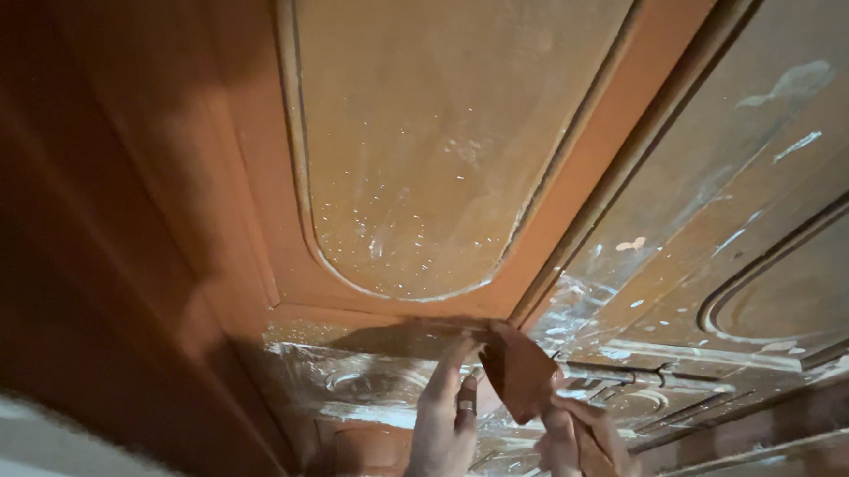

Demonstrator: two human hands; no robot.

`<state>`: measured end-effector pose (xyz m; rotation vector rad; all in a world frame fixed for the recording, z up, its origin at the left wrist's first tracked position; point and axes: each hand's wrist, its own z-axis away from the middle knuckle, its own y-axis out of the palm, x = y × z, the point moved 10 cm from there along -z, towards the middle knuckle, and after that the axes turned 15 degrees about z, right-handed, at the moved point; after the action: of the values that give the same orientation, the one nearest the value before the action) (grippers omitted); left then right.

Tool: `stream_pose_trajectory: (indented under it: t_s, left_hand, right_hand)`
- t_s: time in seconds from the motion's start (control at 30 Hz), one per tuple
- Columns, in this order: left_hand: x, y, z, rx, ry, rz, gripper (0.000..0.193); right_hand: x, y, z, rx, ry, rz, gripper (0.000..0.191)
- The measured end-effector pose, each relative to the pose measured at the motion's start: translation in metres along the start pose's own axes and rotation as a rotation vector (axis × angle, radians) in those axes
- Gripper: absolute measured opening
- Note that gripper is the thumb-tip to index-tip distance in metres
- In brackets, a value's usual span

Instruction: The person paints a wooden door with reddish-brown paint using a brush. They apply paint to the raised panels and edges, working methodically from the upper section down to the lower edge.

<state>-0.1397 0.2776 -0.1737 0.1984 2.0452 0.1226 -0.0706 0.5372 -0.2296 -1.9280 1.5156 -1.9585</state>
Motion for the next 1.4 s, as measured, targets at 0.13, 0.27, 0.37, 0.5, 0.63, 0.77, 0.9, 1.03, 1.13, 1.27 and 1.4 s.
stream_pose_trajectory:
  t_s: [0.13,0.27,0.37,0.5,0.63,0.77,0.9,1.03,1.13,1.27,1.4]
  left_hand:
    - [-0.001,0.001,0.0,-0.004,0.019,0.043,0.049]
    - [0.0,-0.004,-0.003,-0.025,0.032,-0.073,0.05]
    - [0.008,-0.005,-0.004,-0.018,-0.038,0.026,0.054]
    - [-0.001,-0.008,-0.003,-0.022,0.079,-0.013,0.056]
    - [0.008,-0.012,-0.002,-0.05,0.017,-0.062,0.055]
    - [0.016,-0.006,0.0,-0.03,-0.027,-0.011,0.051]
    - [0.007,-0.004,-0.001,-0.026,0.074,0.003,0.057]
    - [0.001,-0.006,-0.003,-0.021,0.092,-0.062,0.056]
    - [0.002,-0.005,-0.003,-0.017,0.04,0.004,0.055]
    - [0.003,-0.001,-0.001,-0.004,0.02,-0.038,0.054]
    - [0.017,-0.004,0.006,-0.042,-0.094,0.007,0.053]
  right_hand:
    - [0.064,-0.002,0.019,0.026,-0.881,-0.183,0.022]
    - [0.008,0.001,-0.004,0.012,-0.439,-0.263,0.027]
    - [-0.015,0.015,-0.006,0.002,-0.252,-0.021,0.025]
    - [0.046,0.009,0.028,-0.085,-0.994,0.032,0.025]
    - [0.042,-0.019,0.016,-0.223,-0.876,0.155,0.02]
    - [0.038,-0.014,0.008,-0.193,-0.738,0.181,0.025]
    - [0.055,0.004,0.027,-0.17,-1.018,0.052,0.018]
    - [0.011,-0.01,0.003,-0.151,-0.486,-0.256,0.016]
    - [0.008,-0.012,0.008,-0.078,-0.285,-0.175,0.022]
    - [0.083,-0.027,0.033,-0.265,-0.692,-0.009,0.014]
    - [0.067,-0.02,0.032,-0.232,-0.613,0.11,0.012]
